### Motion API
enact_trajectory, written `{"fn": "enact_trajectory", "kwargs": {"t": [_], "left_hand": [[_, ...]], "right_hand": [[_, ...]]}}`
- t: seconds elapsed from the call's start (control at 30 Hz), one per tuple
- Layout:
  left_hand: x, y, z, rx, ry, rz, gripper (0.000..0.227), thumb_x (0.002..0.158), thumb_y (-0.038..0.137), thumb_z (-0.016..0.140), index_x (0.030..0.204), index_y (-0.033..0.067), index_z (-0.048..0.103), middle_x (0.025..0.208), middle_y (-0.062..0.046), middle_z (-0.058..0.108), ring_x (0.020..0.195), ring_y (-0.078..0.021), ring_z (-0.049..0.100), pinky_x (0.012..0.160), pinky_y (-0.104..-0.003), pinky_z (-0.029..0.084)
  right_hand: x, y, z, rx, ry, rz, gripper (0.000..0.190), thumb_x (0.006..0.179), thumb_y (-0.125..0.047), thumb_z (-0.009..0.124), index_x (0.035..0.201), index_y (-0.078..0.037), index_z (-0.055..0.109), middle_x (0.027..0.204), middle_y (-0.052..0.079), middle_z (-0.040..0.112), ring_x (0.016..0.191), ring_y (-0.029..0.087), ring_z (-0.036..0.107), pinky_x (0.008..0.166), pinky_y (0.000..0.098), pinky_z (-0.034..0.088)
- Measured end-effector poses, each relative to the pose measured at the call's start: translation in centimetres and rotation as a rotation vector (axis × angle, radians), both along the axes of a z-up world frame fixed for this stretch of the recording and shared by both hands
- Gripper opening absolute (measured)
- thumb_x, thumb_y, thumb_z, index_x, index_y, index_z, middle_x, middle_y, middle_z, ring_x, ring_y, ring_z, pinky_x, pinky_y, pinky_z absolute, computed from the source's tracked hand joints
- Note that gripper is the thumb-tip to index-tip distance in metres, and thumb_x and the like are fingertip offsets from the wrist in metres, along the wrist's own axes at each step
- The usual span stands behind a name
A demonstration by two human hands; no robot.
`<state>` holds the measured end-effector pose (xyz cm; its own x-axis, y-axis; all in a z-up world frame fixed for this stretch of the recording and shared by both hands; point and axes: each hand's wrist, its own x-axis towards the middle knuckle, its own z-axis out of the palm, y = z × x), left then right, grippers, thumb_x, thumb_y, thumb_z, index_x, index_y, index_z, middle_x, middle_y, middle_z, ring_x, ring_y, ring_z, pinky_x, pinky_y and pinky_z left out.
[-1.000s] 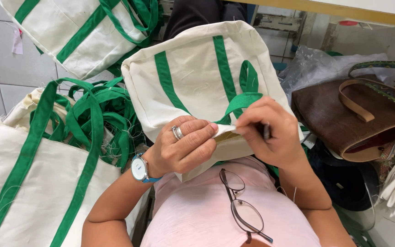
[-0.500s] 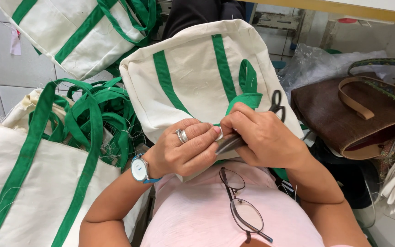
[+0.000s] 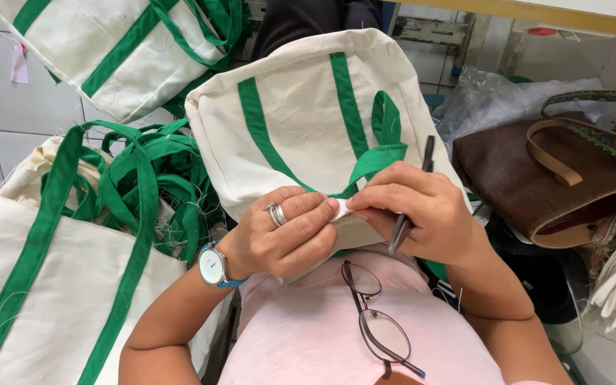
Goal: Manual finishing of canvas tote bags by hand-sewing the handle attachment points.
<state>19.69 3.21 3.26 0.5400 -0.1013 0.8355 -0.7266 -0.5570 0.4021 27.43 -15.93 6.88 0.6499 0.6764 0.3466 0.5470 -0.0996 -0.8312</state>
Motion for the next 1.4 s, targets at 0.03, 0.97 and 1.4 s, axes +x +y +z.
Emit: {"fn": "enact_trajectory", "kwargs": {"t": [0.03, 0.97, 1.4], "left_hand": [[0.0, 0.1, 0.1, 0.005, 0.01, -0.002, 0.029, 0.099, 0.0, 0.056, 0.073, 0.0087, 0.065, 0.077, -0.013, 0.068, 0.062, -0.022, 0.068, 0.058, -0.032, 0.058], [0.2, -0.5, -0.1, -0.181, 0.171, 0.056, 0.025, 0.103, 0.007, 0.059, 0.081, 0.0059, 0.07, 0.076, -0.009, 0.065, 0.061, -0.0213, 0.065, 0.06, -0.031, 0.057], [-1.5, 1.3, 0.1, -0.037, 0.497, -0.064, 0.006, 0.103, -0.001, 0.064, 0.109, -0.001, 0.065, 0.091, -0.012, 0.058, 0.075, -0.025, 0.054, 0.069, -0.038, 0.049]], "right_hand": [[0.0, 0.2, 0.3, -0.026, -0.049, 0.004, 0.006, 0.092, -0.003, 0.072, 0.087, -0.005, 0.075, 0.08, 0.007, 0.069, 0.052, 0.018, 0.058, 0.05, 0.0288, 0.055], [-1.3, -0.9, -2.7, 0.158, 0.357, 0.061, 0.009, 0.097, -0.005, 0.05, 0.089, -0.005, 0.052, 0.076, 0.007, 0.067, 0.049, 0.013, 0.055, 0.048, 0.0251, 0.05], [6.1, -14.7, -0.7, -0.523, -0.175, -0.368, 0.008, 0.129, 0.009, 0.056, 0.122, 0.011, 0.06, 0.114, 0.024, 0.06, 0.091, 0.031, 0.055, 0.086, 0.0399, 0.045]]}}
